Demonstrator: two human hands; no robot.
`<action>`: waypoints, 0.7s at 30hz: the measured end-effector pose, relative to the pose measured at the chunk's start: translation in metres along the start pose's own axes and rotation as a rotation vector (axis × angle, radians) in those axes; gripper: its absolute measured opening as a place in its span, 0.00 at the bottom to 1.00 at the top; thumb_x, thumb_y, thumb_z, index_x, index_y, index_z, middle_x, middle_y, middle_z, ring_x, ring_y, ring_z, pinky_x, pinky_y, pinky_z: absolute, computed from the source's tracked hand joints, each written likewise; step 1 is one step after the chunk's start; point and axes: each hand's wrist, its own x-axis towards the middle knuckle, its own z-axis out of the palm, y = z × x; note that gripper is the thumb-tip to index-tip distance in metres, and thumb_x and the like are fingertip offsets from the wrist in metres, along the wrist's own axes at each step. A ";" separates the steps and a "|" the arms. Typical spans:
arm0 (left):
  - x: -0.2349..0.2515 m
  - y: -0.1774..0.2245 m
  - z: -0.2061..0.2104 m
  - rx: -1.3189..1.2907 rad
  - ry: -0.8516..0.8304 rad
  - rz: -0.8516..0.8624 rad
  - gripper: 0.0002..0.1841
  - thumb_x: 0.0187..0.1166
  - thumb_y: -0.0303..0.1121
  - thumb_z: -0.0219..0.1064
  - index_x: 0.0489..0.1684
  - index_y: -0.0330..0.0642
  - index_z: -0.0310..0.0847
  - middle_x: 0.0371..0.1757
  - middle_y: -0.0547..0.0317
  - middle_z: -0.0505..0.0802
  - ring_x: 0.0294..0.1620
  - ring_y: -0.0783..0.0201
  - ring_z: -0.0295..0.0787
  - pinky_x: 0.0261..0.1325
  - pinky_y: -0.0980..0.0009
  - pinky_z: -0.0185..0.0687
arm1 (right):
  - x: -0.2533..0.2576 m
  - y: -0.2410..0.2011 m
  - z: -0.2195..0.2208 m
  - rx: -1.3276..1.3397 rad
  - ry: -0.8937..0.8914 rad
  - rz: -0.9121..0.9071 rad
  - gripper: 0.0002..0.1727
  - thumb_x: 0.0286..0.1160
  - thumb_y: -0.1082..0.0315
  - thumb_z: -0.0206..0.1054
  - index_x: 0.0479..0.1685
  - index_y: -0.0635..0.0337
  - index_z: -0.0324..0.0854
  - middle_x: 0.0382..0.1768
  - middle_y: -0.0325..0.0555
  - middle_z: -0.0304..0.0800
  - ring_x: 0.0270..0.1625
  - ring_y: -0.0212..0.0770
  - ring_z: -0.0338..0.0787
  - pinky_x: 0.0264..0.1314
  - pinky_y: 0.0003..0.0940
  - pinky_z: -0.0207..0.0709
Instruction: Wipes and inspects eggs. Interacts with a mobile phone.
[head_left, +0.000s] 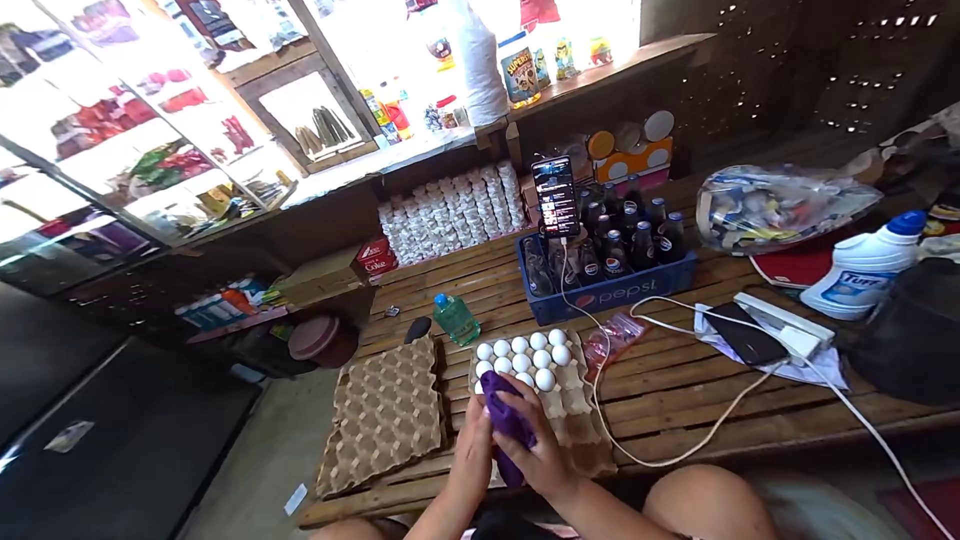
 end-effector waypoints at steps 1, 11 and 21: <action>0.000 0.000 0.002 0.012 -0.009 0.003 0.32 0.91 0.56 0.42 0.61 0.30 0.73 0.53 0.55 0.85 0.55 0.76 0.84 0.61 0.73 0.83 | 0.000 -0.003 0.000 0.075 0.040 0.064 0.29 0.80 0.50 0.68 0.75 0.56 0.77 0.80 0.52 0.74 0.83 0.41 0.72 0.85 0.42 0.69; 0.005 0.011 -0.002 -0.223 0.145 -0.088 0.36 0.89 0.63 0.42 0.68 0.33 0.67 0.53 0.60 0.87 0.54 0.75 0.86 0.61 0.72 0.85 | -0.005 0.002 0.006 -0.040 -0.074 -0.091 0.24 0.83 0.50 0.64 0.78 0.32 0.75 0.88 0.47 0.62 0.88 0.44 0.65 0.88 0.46 0.65; -0.001 0.000 0.004 0.035 -0.027 0.026 0.25 0.92 0.47 0.45 0.60 0.30 0.74 0.46 0.58 0.89 0.47 0.76 0.87 0.54 0.73 0.85 | 0.000 -0.005 0.000 0.090 0.092 0.075 0.24 0.82 0.48 0.64 0.71 0.48 0.82 0.78 0.44 0.76 0.81 0.32 0.73 0.83 0.32 0.70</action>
